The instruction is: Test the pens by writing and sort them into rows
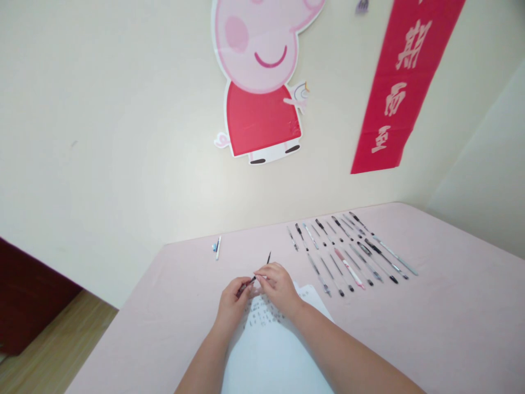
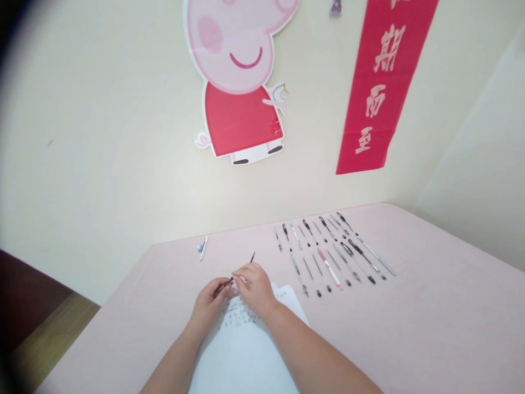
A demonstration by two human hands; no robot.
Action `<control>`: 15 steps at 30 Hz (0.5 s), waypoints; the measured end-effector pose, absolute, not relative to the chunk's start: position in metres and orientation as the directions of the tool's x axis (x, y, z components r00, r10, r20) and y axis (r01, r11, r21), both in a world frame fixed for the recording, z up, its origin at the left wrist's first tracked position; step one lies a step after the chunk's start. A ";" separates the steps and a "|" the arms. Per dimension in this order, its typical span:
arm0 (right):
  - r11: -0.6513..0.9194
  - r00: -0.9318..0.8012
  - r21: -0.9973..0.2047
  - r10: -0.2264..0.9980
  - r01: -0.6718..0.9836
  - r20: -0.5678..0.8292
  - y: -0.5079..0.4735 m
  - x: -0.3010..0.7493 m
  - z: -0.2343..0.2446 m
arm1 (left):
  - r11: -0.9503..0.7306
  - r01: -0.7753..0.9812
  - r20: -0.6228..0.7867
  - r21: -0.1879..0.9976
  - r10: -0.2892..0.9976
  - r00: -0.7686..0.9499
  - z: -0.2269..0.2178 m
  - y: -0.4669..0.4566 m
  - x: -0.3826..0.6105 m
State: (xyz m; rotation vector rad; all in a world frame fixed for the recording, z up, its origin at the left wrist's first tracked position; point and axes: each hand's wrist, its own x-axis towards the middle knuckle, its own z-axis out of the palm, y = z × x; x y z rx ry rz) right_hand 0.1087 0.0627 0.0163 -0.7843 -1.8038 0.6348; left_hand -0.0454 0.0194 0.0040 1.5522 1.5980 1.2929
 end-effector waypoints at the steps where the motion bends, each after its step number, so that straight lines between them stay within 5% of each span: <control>1: 0.647 -0.257 -0.727 0.761 0.229 0.596 0.064 0.109 0.016 | -0.135 0.420 0.225 0.897 0.959 -0.173 0.004 0.020 -0.045; 9: 0.585 -0.241 -0.709 0.810 0.393 0.534 0.073 0.117 0.009 | -0.142 0.418 0.227 0.897 0.960 -0.162 0.003 0.019 -0.046; 15: 0.562 -0.386 -0.643 0.827 0.520 0.410 0.070 0.116 0.010 | -0.144 0.449 0.236 0.882 0.959 -0.157 0.002 0.021 -0.047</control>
